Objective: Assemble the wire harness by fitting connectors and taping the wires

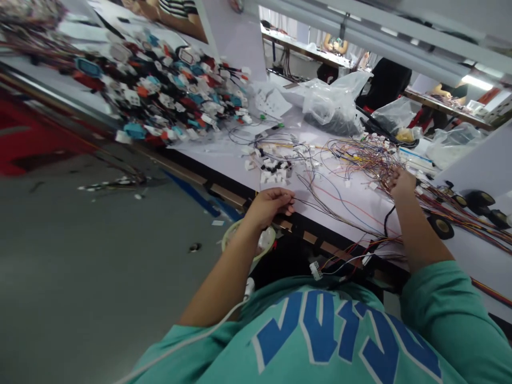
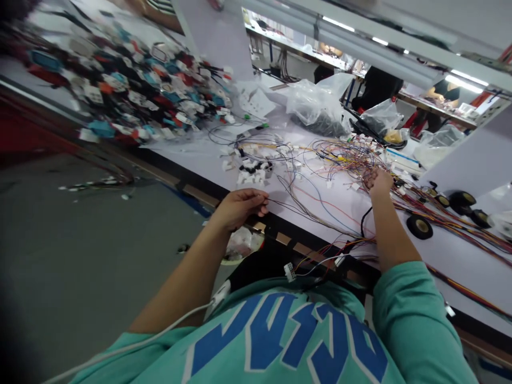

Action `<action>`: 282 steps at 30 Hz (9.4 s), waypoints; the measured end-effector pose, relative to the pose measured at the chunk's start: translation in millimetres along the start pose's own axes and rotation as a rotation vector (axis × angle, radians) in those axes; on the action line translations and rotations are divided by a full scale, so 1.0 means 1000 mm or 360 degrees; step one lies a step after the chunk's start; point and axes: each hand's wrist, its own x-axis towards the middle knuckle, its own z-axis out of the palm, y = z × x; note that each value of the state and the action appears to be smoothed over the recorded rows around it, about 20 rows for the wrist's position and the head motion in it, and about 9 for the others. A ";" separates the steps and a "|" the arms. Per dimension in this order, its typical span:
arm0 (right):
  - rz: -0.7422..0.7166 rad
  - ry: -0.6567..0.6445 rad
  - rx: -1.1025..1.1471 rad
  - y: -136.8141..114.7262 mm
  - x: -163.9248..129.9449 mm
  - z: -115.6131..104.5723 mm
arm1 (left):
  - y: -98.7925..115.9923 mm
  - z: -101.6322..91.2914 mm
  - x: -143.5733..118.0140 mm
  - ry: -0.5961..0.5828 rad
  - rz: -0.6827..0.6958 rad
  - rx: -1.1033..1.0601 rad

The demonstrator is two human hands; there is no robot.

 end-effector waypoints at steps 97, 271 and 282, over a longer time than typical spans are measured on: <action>-0.0358 -0.0785 0.0219 0.017 -0.105 0.147 | -0.008 -0.002 0.003 -0.0068 0.0259 0.0084; -0.0418 -0.0820 -0.2299 -0.025 -0.100 0.109 | 0.007 -0.012 -0.028 -0.0461 0.0279 0.1215; 0.0263 -0.0940 -0.0133 -0.018 -0.083 0.081 | 0.005 -0.010 -0.031 -0.0388 0.0523 0.1296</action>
